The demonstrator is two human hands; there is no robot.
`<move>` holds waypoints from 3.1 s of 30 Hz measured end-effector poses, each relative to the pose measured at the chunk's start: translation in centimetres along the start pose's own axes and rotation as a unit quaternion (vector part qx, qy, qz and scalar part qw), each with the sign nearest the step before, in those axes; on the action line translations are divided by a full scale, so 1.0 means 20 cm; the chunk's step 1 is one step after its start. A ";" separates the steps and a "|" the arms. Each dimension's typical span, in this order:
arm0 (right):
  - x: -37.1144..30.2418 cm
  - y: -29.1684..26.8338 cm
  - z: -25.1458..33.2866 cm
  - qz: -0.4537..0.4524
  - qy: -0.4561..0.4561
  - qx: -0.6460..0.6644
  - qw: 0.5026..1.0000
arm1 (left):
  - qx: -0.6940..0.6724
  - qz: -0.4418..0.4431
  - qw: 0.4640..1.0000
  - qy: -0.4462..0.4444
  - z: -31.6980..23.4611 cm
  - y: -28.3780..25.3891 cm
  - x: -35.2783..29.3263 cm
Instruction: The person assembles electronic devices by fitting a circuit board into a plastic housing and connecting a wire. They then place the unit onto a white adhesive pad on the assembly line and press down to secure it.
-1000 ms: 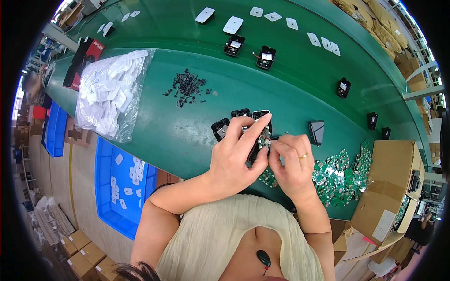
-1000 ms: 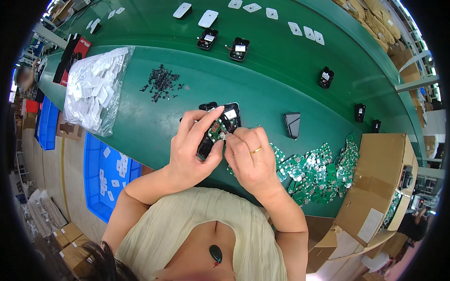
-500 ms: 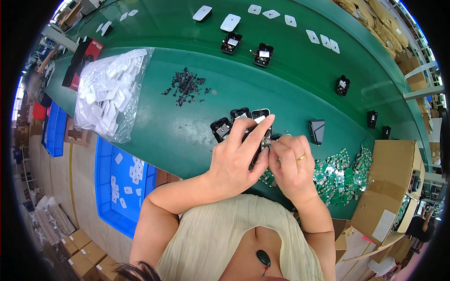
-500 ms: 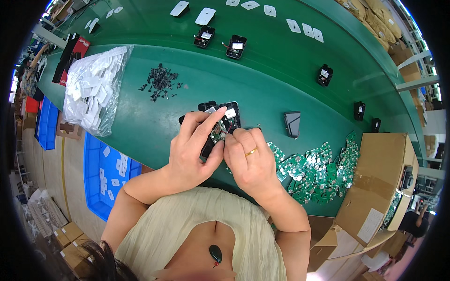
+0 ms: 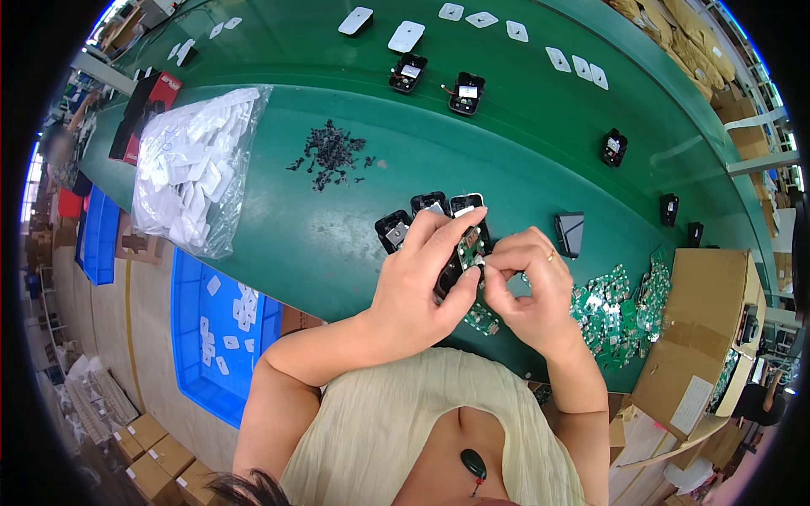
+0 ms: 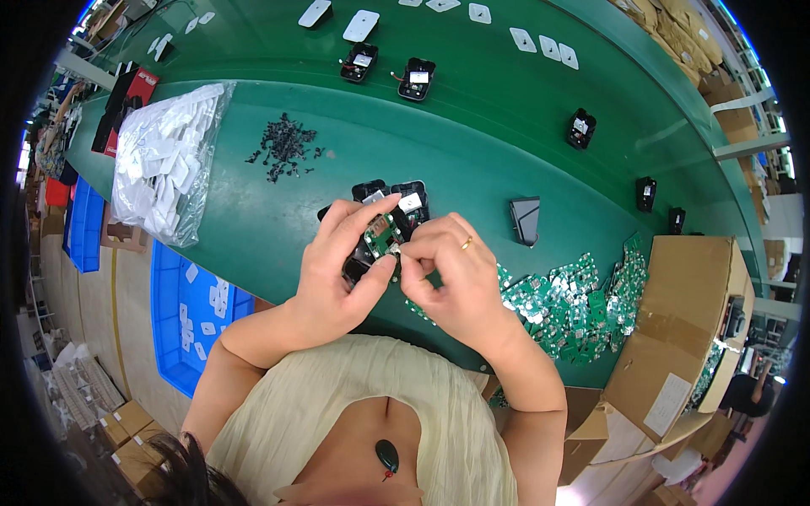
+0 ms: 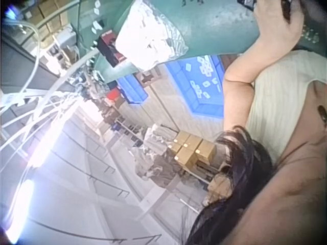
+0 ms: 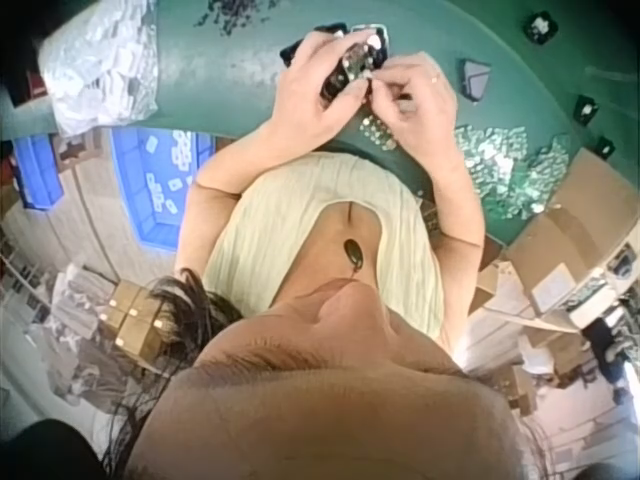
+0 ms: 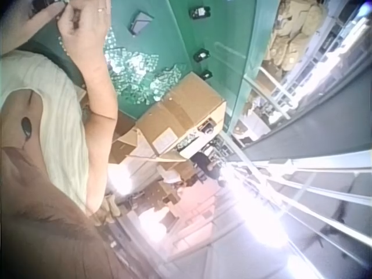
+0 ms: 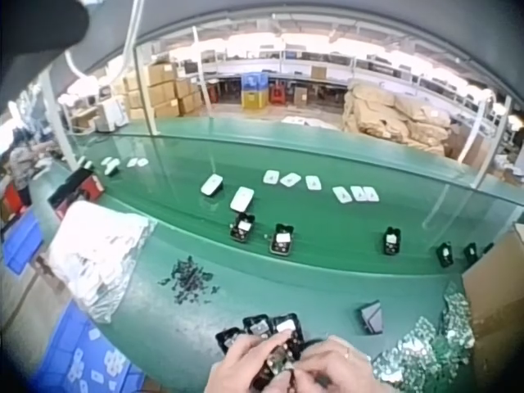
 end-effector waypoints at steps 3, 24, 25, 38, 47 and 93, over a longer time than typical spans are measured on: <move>-0.02 0.01 -0.01 -0.015 0.064 0.098 0.993 | -0.020 0.007 1.000 -0.011 -0.01 -0.02 0.02; 0.05 -0.13 -0.06 0.170 0.071 0.130 0.974 | -0.374 0.088 0.824 -0.416 -0.01 -0.04 0.07; 0.05 -0.13 -0.06 0.170 0.071 0.131 0.974 | -0.380 0.084 0.821 -0.417 -0.01 -0.04 0.07; 0.09 -0.18 0.02 0.217 -0.143 -0.168 0.951 | -0.311 0.093 0.851 -0.413 0.03 0.01 0.07; 0.04 -0.15 -0.03 0.207 -0.118 -0.104 0.966 | -0.304 0.123 0.856 -0.400 0.00 0.00 0.05; -0.07 -0.01 0.06 -0.014 0.024 0.055 0.998 | -0.566 -0.018 0.758 -0.324 0.13 0.01 -0.01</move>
Point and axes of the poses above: each hand's wrist, its own x-axis towards the middle knuckle, its own y-axis out of the palm, z = x × y, the point moved 1 cm from there along x, towards the middle knuckle, and after that the axes turned 13 degrees about -x, right-handed, at the moved point
